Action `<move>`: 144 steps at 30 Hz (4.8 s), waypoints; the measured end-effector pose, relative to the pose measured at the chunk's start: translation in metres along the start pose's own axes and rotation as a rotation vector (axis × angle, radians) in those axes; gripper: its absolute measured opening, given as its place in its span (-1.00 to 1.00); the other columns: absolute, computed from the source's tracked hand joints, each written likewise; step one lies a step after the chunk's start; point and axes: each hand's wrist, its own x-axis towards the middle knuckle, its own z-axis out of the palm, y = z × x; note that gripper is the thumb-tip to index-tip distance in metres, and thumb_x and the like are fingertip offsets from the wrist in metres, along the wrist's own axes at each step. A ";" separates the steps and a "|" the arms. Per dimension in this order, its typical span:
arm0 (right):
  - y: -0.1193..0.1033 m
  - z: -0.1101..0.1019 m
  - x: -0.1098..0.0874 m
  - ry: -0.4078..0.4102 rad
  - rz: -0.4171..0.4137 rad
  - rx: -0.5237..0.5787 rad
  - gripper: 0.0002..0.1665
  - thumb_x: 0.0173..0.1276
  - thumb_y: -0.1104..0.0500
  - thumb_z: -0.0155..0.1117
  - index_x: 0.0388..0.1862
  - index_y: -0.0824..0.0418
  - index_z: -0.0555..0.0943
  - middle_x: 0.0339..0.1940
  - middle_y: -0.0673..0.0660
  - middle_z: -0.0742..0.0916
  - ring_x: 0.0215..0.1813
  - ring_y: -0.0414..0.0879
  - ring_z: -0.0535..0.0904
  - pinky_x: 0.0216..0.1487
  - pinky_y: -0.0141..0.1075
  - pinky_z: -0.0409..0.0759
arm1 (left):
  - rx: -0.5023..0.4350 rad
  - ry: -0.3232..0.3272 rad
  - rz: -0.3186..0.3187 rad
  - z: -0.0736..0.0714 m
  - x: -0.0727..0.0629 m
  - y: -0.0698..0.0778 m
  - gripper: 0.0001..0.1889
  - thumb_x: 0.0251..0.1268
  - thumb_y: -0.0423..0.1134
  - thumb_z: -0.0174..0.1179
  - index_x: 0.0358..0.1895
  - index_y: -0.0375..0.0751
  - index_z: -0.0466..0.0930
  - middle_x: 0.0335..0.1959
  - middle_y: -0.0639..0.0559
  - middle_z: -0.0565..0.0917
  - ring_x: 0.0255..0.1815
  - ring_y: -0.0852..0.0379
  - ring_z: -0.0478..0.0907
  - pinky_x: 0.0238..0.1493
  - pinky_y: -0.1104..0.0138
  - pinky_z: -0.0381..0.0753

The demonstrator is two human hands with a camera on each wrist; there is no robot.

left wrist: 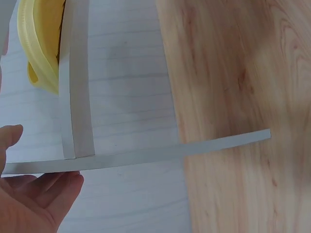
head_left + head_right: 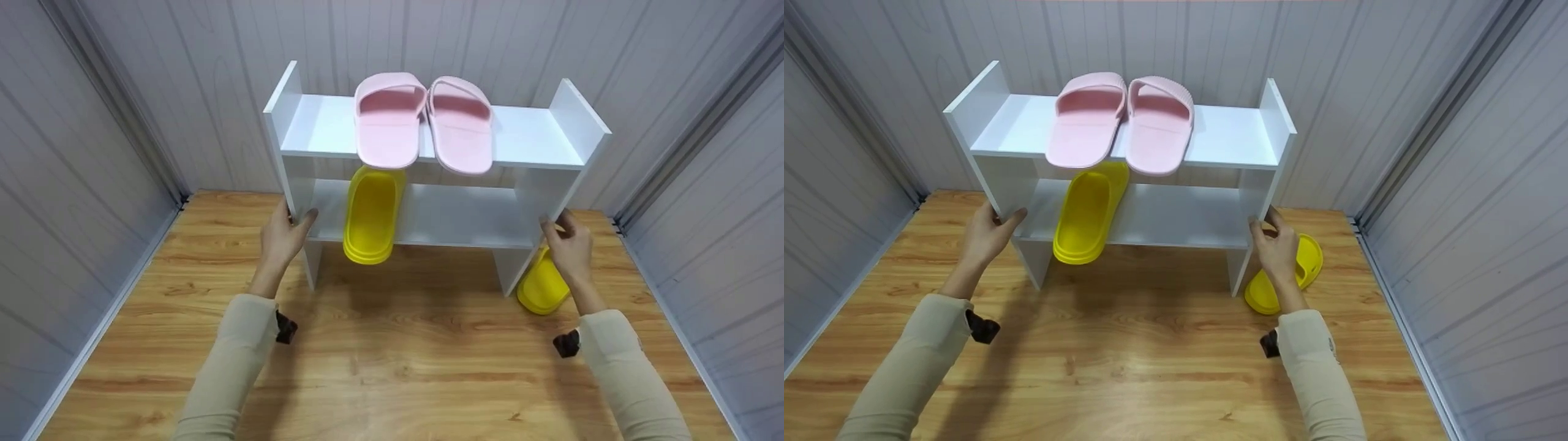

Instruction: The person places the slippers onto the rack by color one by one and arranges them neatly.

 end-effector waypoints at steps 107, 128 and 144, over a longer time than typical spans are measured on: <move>0.125 0.004 -0.071 -0.142 0.962 -0.518 0.40 -0.02 -0.25 0.20 0.25 0.24 -0.64 0.25 0.50 -0.13 0.25 0.38 -0.18 0.13 0.19 -0.18 | 0.265 0.196 0.124 0.001 0.011 0.011 -0.74 0.16 -0.28 0.07 -0.32 -0.50 0.55 -0.46 -0.31 0.61 -0.46 -0.14 0.56 -0.48 0.07 0.49; 0.126 -0.017 -0.062 -0.273 1.003 -0.440 0.37 0.05 -0.10 0.22 0.22 0.20 -0.72 0.24 0.56 -0.16 0.23 0.43 -0.22 0.14 0.22 -0.21 | 0.250 0.179 0.159 0.001 0.012 0.011 -0.76 0.15 -0.32 0.07 -0.29 -0.52 0.54 -0.44 -0.33 0.60 -0.43 -0.14 0.57 -0.47 0.06 0.50; 0.132 -0.042 -0.062 -0.418 0.855 -0.461 0.37 -0.03 0.00 0.29 0.23 0.33 -0.61 0.13 0.64 -0.08 0.14 0.46 -0.15 0.07 0.22 -0.13 | 0.241 0.159 0.159 0.000 0.012 0.011 -0.73 0.17 -0.34 0.06 -0.29 -0.60 0.52 -0.41 -0.38 0.59 -0.41 -0.18 0.58 -0.48 0.10 0.53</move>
